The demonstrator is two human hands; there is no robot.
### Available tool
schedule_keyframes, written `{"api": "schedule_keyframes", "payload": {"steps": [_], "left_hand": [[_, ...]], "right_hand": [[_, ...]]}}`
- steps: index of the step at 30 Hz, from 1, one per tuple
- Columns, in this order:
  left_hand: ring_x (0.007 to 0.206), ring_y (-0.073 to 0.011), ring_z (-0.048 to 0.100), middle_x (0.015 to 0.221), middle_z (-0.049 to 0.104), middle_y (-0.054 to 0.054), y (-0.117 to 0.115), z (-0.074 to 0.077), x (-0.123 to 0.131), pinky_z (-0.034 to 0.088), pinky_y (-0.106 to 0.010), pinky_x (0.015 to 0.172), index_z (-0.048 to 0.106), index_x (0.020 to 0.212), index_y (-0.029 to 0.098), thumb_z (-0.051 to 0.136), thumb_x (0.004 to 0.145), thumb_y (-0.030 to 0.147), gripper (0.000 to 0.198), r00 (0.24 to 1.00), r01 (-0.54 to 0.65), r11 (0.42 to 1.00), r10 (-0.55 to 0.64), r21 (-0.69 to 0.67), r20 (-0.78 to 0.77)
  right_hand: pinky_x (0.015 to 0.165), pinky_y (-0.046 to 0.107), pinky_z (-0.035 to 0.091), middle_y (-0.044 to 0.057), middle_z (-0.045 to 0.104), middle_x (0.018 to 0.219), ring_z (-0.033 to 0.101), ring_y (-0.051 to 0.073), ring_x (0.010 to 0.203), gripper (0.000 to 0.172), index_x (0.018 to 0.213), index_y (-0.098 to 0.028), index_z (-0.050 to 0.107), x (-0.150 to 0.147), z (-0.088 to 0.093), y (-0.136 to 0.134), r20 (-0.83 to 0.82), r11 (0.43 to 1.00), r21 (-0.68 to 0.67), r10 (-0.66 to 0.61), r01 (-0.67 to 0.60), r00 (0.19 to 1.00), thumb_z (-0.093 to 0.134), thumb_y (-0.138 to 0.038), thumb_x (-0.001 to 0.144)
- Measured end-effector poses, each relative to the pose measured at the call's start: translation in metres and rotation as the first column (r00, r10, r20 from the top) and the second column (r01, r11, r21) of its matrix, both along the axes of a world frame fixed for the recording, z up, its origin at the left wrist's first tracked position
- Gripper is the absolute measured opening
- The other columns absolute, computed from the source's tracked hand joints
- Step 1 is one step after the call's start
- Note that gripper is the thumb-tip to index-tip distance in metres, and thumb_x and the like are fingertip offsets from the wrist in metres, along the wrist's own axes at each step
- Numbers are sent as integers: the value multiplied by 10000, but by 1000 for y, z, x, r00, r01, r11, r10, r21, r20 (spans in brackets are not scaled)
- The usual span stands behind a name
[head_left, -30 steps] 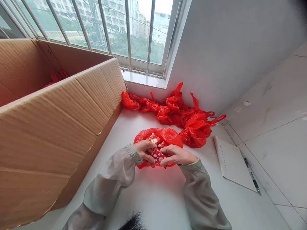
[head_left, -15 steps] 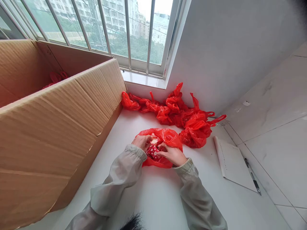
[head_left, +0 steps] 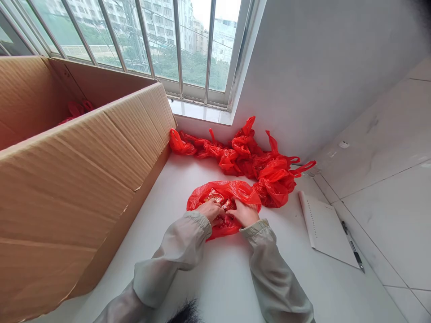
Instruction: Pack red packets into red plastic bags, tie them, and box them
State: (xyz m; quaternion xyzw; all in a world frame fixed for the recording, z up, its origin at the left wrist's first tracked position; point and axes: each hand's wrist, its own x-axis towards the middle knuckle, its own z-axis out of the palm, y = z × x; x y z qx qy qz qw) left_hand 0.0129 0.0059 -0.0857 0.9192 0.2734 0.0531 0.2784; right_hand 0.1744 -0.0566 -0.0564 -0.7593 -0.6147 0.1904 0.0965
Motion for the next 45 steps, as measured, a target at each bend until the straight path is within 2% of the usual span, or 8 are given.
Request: {"api": "schedule_keyframes", "payload": {"steps": [5,10,18,25,28,35,39,45], "left_hand": [[892,-255,627,885,727,-60,8,-8,-8,440,-335,898,701,800,235,642,683,141,161,994,-103,995,103,9,-46],[881,-258,645,890,720,-60,7,-8,-15,452,-310,809,670,848,237,634,683,162,185,984,-174,985,175,16,-33],[876,-278,651,917,688,-92,-7,7,-3,457,-335,740,570,930,221,673,747,276,217,954,-296,955,296,24,-36],[725,-192,562,742,585,-9,-5,13,-1,432,-305,702,458,696,227,630,712,256,175,928,-287,944,317,-164,197],[687,-171,539,718,566,-4,1,13,-6,436,-297,681,444,676,218,602,717,256,168,892,-265,928,339,-264,297],[681,-160,584,769,656,-1,7,9,-13,477,-272,633,609,904,181,746,692,428,353,876,-231,885,370,-404,311],[707,-170,618,850,726,-40,6,10,-12,500,-280,667,749,873,169,799,663,359,288,907,-246,922,327,-299,264],[806,-207,690,854,771,-46,4,23,-14,523,-285,762,805,844,193,797,692,328,203,848,-305,896,410,-324,335]], "right_hand": [[1098,383,345,124,598,1329,470,301,1311,484,1268,-185,598,3,2,1,28,997,73,22,-24,999,679,-263,797],[833,321,426,65,657,1010,582,237,963,215,1003,-185,634,6,11,1,-24,990,-46,129,-130,991,645,-232,793],[680,235,347,-24,579,822,503,141,761,128,864,-208,581,10,16,0,-132,969,-70,227,-237,965,640,-157,764],[759,252,409,4,663,1037,601,197,933,555,1224,-273,595,14,23,-5,-159,968,-143,183,-206,970,746,-203,695],[725,248,406,-18,677,951,616,191,881,451,1113,-293,660,17,23,-5,-157,966,-193,142,-171,977,759,-221,679],[649,232,332,-38,603,761,515,132,723,88,803,-227,651,17,28,-2,-179,976,-72,191,-206,965,703,-226,732],[623,224,302,-55,553,704,478,111,687,101,705,-205,594,16,33,-3,-271,975,11,215,-220,938,693,-197,714],[611,239,285,-55,496,624,436,109,650,178,615,-187,575,24,36,-3,-389,964,105,267,-246,882,703,-246,722]]}}
